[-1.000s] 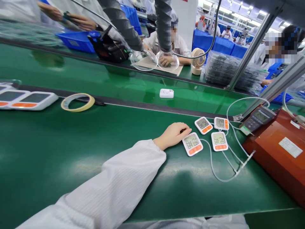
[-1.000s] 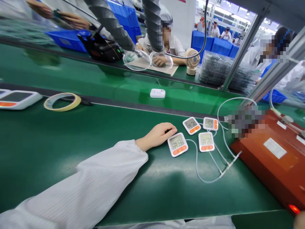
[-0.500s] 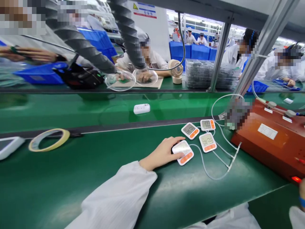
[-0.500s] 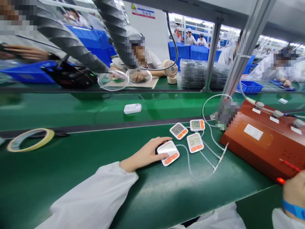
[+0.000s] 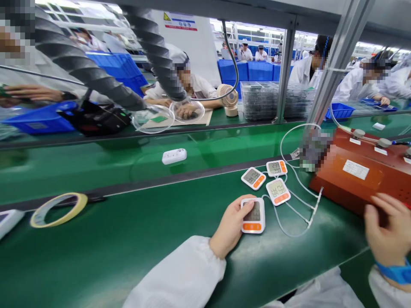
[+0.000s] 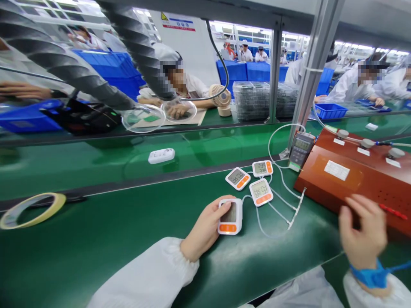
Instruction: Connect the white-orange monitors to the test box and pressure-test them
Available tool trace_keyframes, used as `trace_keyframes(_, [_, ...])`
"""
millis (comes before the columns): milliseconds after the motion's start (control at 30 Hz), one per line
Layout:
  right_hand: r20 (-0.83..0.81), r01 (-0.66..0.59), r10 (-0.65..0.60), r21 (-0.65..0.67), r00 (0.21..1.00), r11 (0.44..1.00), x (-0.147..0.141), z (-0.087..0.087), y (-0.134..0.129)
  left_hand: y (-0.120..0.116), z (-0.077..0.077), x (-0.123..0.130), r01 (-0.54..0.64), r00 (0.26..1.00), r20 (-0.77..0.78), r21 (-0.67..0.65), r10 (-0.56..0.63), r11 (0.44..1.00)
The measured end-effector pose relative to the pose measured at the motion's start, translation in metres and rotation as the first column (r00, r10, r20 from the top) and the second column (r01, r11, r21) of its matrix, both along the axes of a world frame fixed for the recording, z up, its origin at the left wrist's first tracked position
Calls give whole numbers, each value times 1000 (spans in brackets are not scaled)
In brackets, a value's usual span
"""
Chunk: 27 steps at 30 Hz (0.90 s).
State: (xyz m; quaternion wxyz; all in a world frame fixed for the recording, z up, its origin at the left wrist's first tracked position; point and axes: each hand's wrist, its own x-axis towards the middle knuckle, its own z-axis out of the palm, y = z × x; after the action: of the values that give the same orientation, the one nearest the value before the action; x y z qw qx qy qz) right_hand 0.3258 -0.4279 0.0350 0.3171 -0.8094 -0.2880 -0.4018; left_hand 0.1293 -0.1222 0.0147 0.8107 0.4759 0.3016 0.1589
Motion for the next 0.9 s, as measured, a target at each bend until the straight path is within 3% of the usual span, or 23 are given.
trace_keyframes(33, [-100, -186, 182, -27, 978, 982, -16, 2, 26, 0, 0, 0, -19, 1000, -10, 4, 19, 1000])
trace_keyframes(67, [-202, -369, 350, -62, 915, 928, -31, 4, 53, 2, -1, -1, -37, 999, -19, 15, 37, 999])
trace_keyframes(133, [-395, -657, 564, -150, 725, 739, -53, 4, 109, 9, -2, -3, -64, 997, -33, 45, 66, 997])
trace_keyframes(200, [-505, -793, 627, -233, 593, 562, -64, 2, 159, 17, -2, -4, -89, 995, -36, 82, 93, 993])
trace_keyframes(267, [-573, -846, 624, -320, 531, 426, -69, -4, 195, 25, -2, -6, -121, 992, -29, 114, 125, 986])
trace_keyframes(333, [-578, -859, 636, -356, 511, 367, -71, -11, 215, 31, -3, -7, -125, 992, -18, 133, 128, 983])
trace_keyframes(400, [-564, -880, 676, -329, 474, 343, -72, -17, 218, 33, -4, -9, -56, 998, -20, 151, 60, 987])
trace_keyframes(467, [-546, -898, 713, -261, 439, 353, -73, -21, 213, 33, -5, -11, 36, 999, -21, 180, -33, 983])
trace_keyframes(633, [-515, -857, 714, -89, 475, 507, -69, -18, 202, 28, -8, -14, 237, 960, 130, 78, -246, 968])
trace_keyframes(733, [-541, -831, 680, -67, 495, 551, -63, -16, 203, 28, -6, -15, 385, 908, 158, 58, -389, 921])
trace_keyframes(900, [-594, -812, 601, -167, 535, 559, -60, -19, 204, 29, -4, -14, 281, 945, 171, 18, -280, 960])
